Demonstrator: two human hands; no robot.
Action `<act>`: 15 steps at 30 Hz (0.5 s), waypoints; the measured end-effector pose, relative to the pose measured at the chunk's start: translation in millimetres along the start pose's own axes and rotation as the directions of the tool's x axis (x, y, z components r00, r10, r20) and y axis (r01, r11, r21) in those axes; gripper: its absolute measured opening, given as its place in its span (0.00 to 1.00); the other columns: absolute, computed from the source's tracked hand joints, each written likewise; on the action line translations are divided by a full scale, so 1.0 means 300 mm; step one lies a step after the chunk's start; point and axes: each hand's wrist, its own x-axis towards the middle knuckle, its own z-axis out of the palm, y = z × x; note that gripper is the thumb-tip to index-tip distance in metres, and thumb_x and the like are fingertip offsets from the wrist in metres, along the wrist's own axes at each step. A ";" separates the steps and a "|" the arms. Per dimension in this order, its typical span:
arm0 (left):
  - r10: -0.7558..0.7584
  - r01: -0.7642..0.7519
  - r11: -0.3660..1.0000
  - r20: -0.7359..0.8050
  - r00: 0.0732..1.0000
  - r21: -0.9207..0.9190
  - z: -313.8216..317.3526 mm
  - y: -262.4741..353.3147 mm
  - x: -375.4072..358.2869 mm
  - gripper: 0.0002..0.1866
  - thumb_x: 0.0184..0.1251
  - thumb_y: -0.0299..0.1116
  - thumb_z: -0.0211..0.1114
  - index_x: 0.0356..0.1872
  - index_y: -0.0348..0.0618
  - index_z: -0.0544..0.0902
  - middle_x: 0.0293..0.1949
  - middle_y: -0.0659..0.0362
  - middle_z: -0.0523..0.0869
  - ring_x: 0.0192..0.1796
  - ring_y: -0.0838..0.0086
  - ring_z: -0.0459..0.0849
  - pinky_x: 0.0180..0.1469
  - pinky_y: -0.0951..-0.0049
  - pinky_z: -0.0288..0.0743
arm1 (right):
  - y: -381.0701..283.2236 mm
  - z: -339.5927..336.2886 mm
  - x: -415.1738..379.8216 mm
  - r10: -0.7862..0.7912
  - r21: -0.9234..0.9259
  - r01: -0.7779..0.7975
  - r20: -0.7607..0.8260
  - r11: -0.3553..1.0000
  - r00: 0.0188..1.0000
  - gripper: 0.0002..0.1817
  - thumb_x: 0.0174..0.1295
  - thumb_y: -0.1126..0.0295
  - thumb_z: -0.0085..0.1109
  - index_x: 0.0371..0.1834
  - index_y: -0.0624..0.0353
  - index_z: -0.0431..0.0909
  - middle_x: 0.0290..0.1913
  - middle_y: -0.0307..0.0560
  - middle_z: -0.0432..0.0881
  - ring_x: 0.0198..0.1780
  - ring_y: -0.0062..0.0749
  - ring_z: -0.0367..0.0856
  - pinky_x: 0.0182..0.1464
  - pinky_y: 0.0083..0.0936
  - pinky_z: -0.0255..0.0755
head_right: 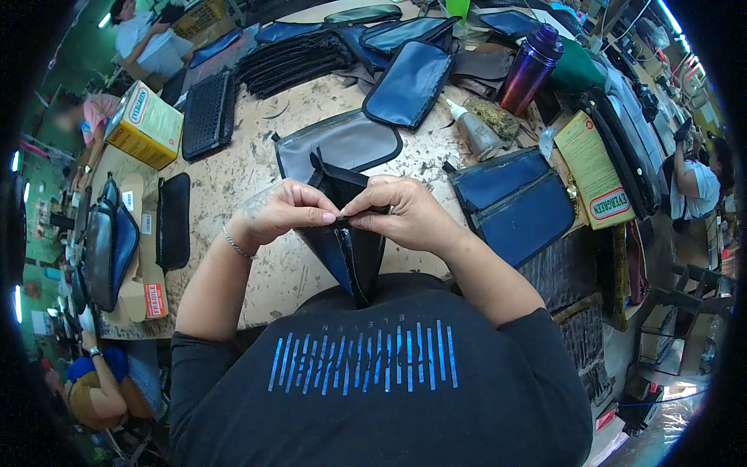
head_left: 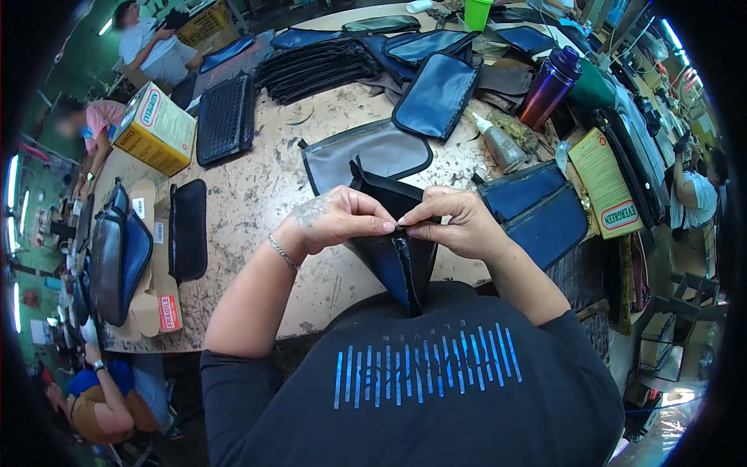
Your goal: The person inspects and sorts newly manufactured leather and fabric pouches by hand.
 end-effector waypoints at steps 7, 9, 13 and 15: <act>0.026 -0.018 0.993 -0.070 0.997 0.113 0.024 0.014 -0.016 0.07 0.53 0.29 0.64 0.31 0.35 0.82 0.24 0.64 0.81 0.27 0.86 0.74 0.29 0.87 0.67 | -0.001 0.001 -0.006 -0.077 -0.039 0.076 -0.011 0.996 0.997 0.09 0.43 0.80 0.63 0.30 0.59 0.81 0.23 0.37 0.75 0.26 0.19 0.71 0.29 0.15 0.63; 0.041 -0.031 0.992 -0.080 0.996 0.124 0.035 0.023 -0.023 0.07 0.52 0.28 0.64 0.30 0.35 0.82 0.23 0.65 0.80 0.25 0.87 0.73 0.28 0.87 0.65 | -0.011 0.002 -0.007 -0.093 -0.039 0.093 -0.015 0.995 0.996 0.09 0.43 0.80 0.64 0.30 0.59 0.81 0.23 0.37 0.75 0.26 0.19 0.70 0.28 0.15 0.63; 0.105 -0.079 0.978 -0.124 0.987 0.194 0.053 0.021 -0.029 0.06 0.51 0.28 0.65 0.28 0.34 0.82 0.21 0.66 0.79 0.22 0.88 0.70 0.24 0.88 0.62 | -0.022 0.000 -0.012 -0.096 -0.056 0.094 -0.037 0.994 0.995 0.08 0.43 0.77 0.64 0.29 0.57 0.81 0.22 0.38 0.74 0.26 0.22 0.71 0.28 0.19 0.64; 0.109 -0.081 0.974 -0.123 0.986 0.212 0.062 0.029 -0.038 0.06 0.51 0.29 0.64 0.27 0.36 0.83 0.20 0.66 0.79 0.23 0.88 0.71 0.25 0.87 0.63 | -0.024 -0.001 -0.016 -0.105 -0.062 0.103 -0.040 0.993 0.994 0.08 0.43 0.77 0.64 0.29 0.57 0.81 0.22 0.38 0.74 0.26 0.23 0.71 0.28 0.19 0.64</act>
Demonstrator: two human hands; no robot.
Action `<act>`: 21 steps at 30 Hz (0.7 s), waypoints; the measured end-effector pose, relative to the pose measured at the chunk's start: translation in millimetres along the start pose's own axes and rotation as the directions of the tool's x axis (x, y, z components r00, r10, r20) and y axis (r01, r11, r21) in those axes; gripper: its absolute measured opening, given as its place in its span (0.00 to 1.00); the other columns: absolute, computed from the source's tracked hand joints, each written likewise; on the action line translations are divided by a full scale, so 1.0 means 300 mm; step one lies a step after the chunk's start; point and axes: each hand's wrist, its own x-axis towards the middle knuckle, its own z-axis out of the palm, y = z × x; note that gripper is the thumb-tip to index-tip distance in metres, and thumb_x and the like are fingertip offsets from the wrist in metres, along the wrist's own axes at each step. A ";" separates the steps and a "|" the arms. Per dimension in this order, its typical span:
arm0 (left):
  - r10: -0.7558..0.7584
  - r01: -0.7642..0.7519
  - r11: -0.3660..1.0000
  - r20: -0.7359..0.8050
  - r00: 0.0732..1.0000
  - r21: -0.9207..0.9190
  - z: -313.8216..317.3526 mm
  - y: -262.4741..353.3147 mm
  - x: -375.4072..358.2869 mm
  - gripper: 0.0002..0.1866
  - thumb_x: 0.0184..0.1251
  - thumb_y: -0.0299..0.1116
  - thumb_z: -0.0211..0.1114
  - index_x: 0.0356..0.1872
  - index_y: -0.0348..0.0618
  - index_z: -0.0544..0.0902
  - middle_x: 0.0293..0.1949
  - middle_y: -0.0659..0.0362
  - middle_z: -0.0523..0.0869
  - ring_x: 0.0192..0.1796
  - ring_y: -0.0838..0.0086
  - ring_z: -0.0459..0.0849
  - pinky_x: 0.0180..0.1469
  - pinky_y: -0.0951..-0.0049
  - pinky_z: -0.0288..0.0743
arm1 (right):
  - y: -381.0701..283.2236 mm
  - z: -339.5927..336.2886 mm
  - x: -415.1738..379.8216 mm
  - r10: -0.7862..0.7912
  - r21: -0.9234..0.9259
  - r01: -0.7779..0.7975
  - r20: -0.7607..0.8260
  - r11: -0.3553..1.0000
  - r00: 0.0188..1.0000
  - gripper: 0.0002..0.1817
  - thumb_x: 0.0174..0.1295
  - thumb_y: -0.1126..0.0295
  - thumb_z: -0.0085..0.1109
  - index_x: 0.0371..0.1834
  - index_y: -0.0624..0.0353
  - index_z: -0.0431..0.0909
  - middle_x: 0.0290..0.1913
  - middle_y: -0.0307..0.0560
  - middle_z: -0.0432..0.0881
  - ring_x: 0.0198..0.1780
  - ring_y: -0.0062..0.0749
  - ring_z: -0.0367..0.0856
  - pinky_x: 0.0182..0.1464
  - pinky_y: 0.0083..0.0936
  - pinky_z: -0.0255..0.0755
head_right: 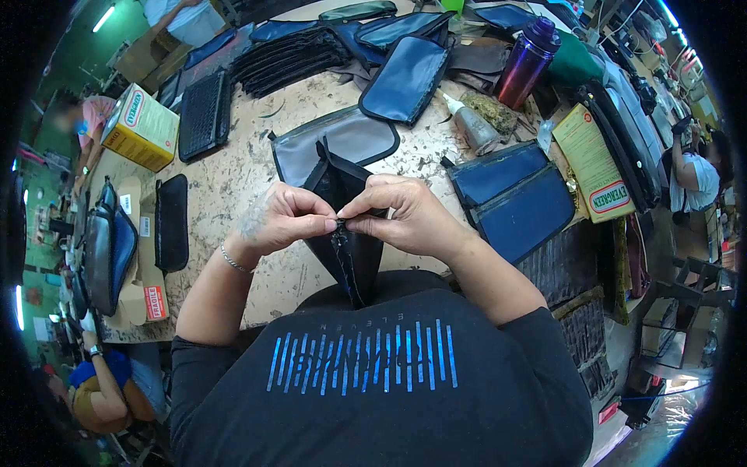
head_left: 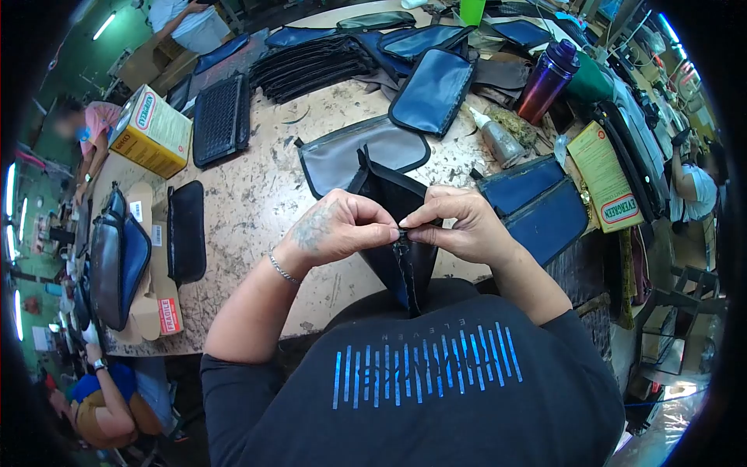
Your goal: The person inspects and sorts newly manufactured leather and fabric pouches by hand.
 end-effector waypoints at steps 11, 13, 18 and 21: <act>-0.009 0.025 0.985 0.089 0.996 -0.170 0.001 0.009 -0.005 0.04 0.51 0.25 0.64 0.27 0.35 0.81 0.22 0.65 0.79 0.24 0.87 0.73 0.27 0.88 0.65 | -0.024 -0.043 -0.001 -0.024 -0.041 0.029 0.120 0.999 0.993 0.11 0.44 0.69 0.66 0.29 0.60 0.77 0.27 0.42 0.77 0.32 0.30 0.74 0.36 0.22 0.66; -0.030 0.054 0.974 0.114 0.993 -0.220 -0.006 0.006 -0.002 0.05 0.51 0.26 0.64 0.28 0.35 0.81 0.23 0.63 0.80 0.26 0.86 0.75 0.29 0.87 0.68 | -0.019 -0.045 -0.005 -0.044 -0.019 0.047 0.104 0.999 0.994 0.10 0.44 0.70 0.65 0.29 0.61 0.77 0.27 0.42 0.77 0.32 0.30 0.74 0.36 0.22 0.66; -0.082 0.115 0.949 0.123 0.989 -0.294 -0.009 -0.007 -0.004 0.07 0.52 0.31 0.65 0.28 0.38 0.82 0.24 0.64 0.81 0.28 0.86 0.75 0.33 0.86 0.67 | -0.004 -0.034 -0.017 -0.024 0.016 0.023 0.071 1.000 0.997 0.08 0.44 0.75 0.63 0.29 0.60 0.77 0.27 0.42 0.77 0.31 0.29 0.75 0.35 0.22 0.67; -0.143 0.168 0.919 0.095 0.985 -0.357 -0.010 -0.029 -0.003 0.07 0.52 0.32 0.65 0.28 0.38 0.82 0.24 0.64 0.81 0.28 0.85 0.75 0.33 0.86 0.68 | -0.005 -0.024 -0.018 -0.050 -0.039 0.050 0.017 0.998 0.999 0.08 0.42 0.77 0.63 0.28 0.60 0.78 0.25 0.42 0.77 0.29 0.29 0.75 0.34 0.22 0.67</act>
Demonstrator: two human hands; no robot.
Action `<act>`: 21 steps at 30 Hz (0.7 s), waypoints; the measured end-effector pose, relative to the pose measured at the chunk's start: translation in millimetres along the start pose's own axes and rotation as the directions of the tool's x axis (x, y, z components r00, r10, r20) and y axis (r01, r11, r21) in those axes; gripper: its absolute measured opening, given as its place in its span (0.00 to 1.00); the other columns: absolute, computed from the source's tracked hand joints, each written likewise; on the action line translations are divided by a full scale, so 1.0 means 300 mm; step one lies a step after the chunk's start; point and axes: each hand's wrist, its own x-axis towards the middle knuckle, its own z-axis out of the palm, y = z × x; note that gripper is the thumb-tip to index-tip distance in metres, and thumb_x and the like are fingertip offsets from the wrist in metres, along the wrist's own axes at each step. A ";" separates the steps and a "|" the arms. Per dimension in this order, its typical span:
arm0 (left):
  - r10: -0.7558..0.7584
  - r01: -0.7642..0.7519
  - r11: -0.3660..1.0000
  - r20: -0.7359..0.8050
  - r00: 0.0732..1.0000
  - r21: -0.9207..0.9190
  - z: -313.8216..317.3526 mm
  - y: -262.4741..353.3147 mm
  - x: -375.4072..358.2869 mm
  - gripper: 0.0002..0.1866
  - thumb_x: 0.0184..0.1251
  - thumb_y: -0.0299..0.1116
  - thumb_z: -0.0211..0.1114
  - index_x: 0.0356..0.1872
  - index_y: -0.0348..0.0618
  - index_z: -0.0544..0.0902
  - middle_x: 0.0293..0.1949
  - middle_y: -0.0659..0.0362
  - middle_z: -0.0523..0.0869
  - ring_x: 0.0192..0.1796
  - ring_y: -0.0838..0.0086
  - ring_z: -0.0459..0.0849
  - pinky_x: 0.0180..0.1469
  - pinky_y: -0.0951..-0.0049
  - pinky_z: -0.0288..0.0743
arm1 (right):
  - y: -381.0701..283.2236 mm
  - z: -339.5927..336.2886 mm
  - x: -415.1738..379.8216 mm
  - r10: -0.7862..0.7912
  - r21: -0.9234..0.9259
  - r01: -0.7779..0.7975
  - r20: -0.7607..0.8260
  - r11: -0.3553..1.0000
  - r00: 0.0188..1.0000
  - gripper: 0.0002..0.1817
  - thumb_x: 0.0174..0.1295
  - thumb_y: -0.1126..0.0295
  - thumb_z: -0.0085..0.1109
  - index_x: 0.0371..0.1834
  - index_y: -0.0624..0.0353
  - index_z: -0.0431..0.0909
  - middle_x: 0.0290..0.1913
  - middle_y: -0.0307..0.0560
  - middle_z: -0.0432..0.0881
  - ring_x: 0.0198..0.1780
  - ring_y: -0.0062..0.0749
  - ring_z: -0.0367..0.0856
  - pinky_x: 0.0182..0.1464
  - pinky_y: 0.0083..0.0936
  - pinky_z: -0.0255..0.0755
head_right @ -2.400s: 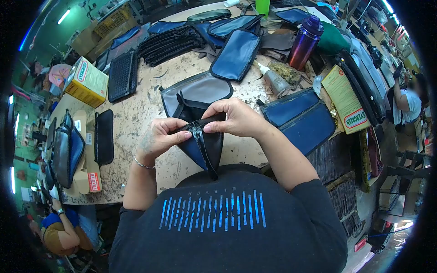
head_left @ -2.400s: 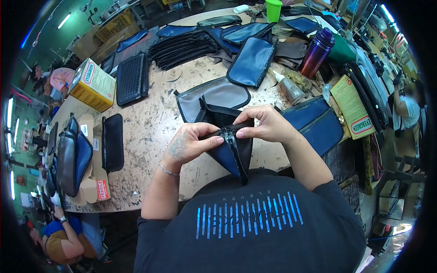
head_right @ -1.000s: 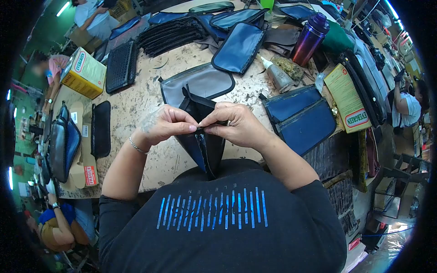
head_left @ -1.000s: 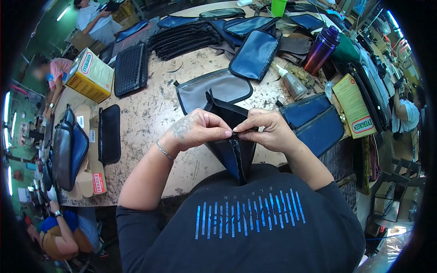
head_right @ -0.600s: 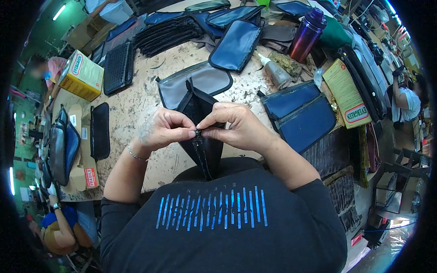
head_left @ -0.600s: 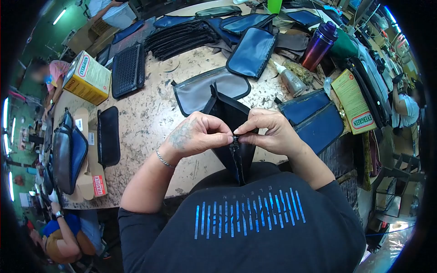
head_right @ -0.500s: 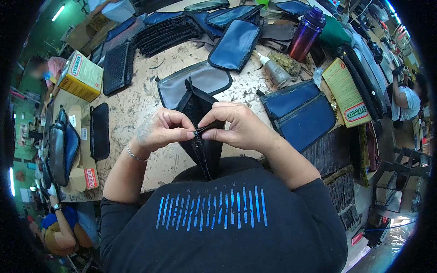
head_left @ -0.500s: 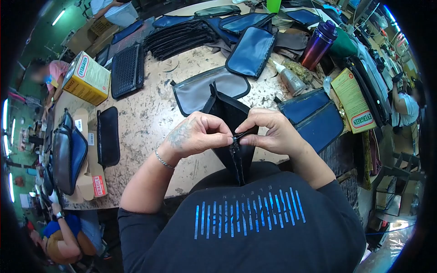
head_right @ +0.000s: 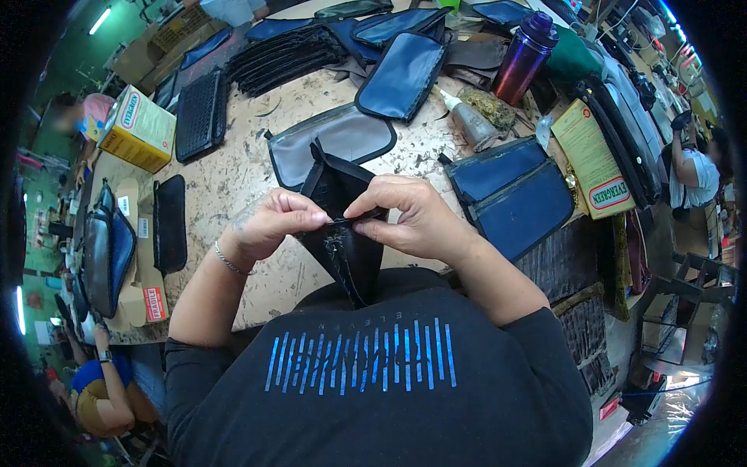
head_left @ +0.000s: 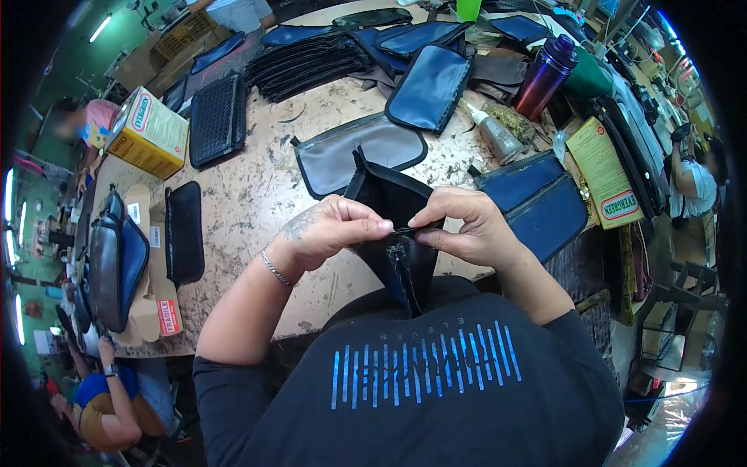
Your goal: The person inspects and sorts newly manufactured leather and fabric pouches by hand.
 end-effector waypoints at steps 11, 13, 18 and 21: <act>0.098 -0.094 0.985 -0.019 0.995 0.146 0.018 -0.003 -0.013 0.06 0.52 0.27 0.65 0.30 0.36 0.83 0.26 0.60 0.83 0.28 0.83 0.78 0.33 0.85 0.71 | 0.010 0.007 -0.012 -0.108 -0.082 0.104 -0.035 0.991 0.994 0.10 0.37 0.79 0.65 0.26 0.57 0.81 0.22 0.37 0.76 0.25 0.25 0.73 0.31 0.21 0.64; 0.104 -0.096 0.975 -0.028 0.994 0.200 0.019 -0.003 -0.013 0.07 0.52 0.30 0.65 0.30 0.37 0.83 0.25 0.61 0.83 0.28 0.85 0.77 0.32 0.85 0.71 | -0.003 0.002 -0.012 -0.136 -0.162 0.131 -0.022 0.978 0.990 0.10 0.37 0.79 0.66 0.25 0.56 0.81 0.22 0.36 0.77 0.25 0.25 0.74 0.31 0.22 0.64; 0.152 -0.129 0.947 -0.058 0.987 0.295 0.031 -0.005 -0.017 0.05 0.50 0.28 0.65 0.27 0.36 0.83 0.22 0.64 0.81 0.24 0.86 0.74 0.27 0.87 0.66 | -0.004 0.004 -0.017 -0.163 -0.268 0.154 -0.012 0.951 0.986 0.09 0.37 0.78 0.66 0.25 0.54 0.81 0.22 0.34 0.77 0.26 0.24 0.74 0.32 0.21 0.64; 0.216 -0.184 0.922 -0.059 0.975 0.341 0.048 -0.002 -0.021 0.04 0.49 0.25 0.65 0.24 0.35 0.82 0.21 0.64 0.79 0.23 0.86 0.72 0.24 0.88 0.63 | -0.008 -0.001 -0.011 -0.112 -0.123 0.109 -0.022 0.986 0.993 0.08 0.37 0.78 0.65 0.24 0.55 0.80 0.22 0.35 0.77 0.27 0.24 0.75 0.33 0.21 0.64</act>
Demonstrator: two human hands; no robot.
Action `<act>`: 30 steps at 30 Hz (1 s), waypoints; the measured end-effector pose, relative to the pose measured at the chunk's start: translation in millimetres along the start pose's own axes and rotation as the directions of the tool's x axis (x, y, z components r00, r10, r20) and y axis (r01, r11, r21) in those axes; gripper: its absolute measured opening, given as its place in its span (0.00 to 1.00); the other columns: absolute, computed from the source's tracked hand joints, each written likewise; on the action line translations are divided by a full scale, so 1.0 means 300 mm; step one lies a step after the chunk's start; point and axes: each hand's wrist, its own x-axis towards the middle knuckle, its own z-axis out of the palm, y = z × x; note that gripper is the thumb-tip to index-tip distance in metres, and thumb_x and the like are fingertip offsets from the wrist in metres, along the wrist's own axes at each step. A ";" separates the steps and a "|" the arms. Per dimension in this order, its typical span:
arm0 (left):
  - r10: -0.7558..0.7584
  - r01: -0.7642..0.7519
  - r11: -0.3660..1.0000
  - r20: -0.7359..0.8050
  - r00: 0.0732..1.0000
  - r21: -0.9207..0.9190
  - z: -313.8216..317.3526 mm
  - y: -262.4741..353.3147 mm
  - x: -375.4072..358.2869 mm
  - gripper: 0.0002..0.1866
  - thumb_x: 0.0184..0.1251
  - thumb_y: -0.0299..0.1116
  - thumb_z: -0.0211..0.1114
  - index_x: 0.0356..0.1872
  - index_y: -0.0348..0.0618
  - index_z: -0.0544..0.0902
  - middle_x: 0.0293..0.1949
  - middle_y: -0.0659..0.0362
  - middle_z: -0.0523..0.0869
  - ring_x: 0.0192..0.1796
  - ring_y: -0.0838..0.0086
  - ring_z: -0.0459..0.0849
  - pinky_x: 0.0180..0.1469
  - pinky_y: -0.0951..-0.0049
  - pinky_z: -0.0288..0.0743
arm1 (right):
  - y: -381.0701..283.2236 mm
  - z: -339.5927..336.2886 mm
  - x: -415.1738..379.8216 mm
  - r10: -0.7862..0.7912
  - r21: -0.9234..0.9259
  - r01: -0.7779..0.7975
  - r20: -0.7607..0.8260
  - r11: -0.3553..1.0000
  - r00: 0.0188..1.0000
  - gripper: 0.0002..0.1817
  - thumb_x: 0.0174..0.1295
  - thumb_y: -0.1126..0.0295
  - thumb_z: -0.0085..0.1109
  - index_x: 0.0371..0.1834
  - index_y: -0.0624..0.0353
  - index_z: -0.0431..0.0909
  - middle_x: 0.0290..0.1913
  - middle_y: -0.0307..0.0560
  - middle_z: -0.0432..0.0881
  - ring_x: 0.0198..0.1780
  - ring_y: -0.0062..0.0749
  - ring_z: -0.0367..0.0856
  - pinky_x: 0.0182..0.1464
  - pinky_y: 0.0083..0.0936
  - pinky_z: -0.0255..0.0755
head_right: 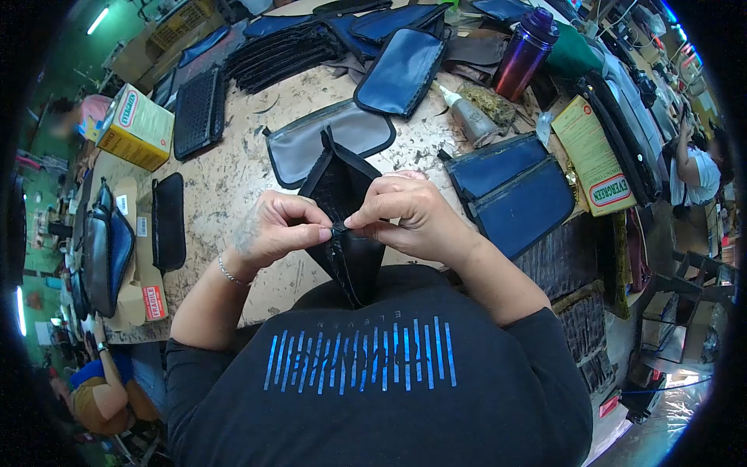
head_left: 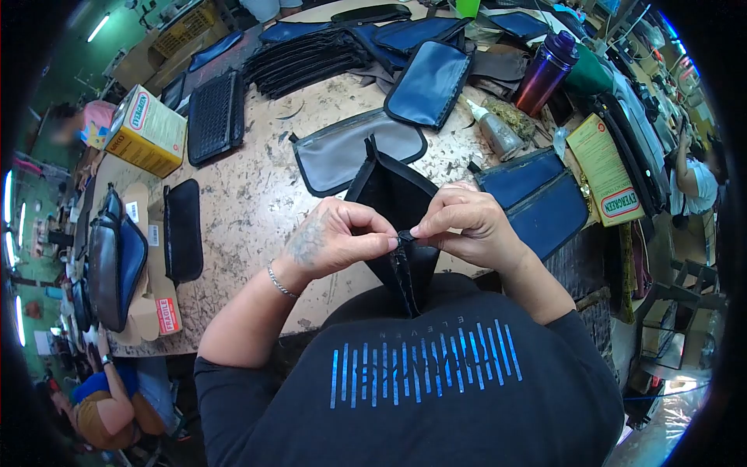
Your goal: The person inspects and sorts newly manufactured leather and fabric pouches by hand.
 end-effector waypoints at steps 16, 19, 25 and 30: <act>0.021 -0.018 0.993 -0.028 0.999 0.117 0.040 0.086 -0.030 0.04 0.47 0.26 0.65 0.23 0.36 0.80 0.20 0.65 0.78 0.23 0.87 0.73 0.24 0.86 0.64 | -0.058 -0.031 0.021 0.224 0.145 -0.249 0.170 0.958 0.960 0.12 0.45 0.69 0.64 0.34 0.60 0.78 0.31 0.45 0.79 0.36 0.27 0.74 0.41 0.24 0.67; 0.097 -0.083 0.977 -0.061 0.993 0.198 0.050 0.081 -0.034 0.05 0.47 0.28 0.65 0.24 0.37 0.80 0.21 0.63 0.79 0.24 0.85 0.74 0.26 0.84 0.65 | -0.060 -0.037 0.017 0.318 0.245 -0.362 0.203 0.899 0.926 0.12 0.46 0.70 0.64 0.34 0.61 0.78 0.31 0.43 0.79 0.37 0.25 0.74 0.42 0.23 0.66; 0.184 -0.152 0.939 -0.078 0.980 0.310 0.070 0.083 -0.040 0.06 0.46 0.29 0.66 0.23 0.38 0.80 0.22 0.62 0.80 0.26 0.83 0.76 0.28 0.83 0.67 | -0.054 -0.036 0.008 0.313 0.307 -0.373 0.228 0.876 0.922 0.14 0.47 0.66 0.65 0.34 0.61 0.78 0.33 0.43 0.79 0.38 0.25 0.74 0.43 0.23 0.66; 0.331 -0.275 0.892 -0.104 0.938 0.358 0.090 0.064 -0.034 0.05 0.47 0.28 0.66 0.22 0.38 0.80 0.21 0.61 0.79 0.24 0.81 0.76 0.27 0.81 0.68 | -0.056 -0.034 0.021 0.254 0.079 -0.282 0.253 0.956 0.933 0.12 0.50 0.62 0.61 0.34 0.57 0.79 0.26 0.44 0.75 0.34 0.32 0.72 0.39 0.25 0.65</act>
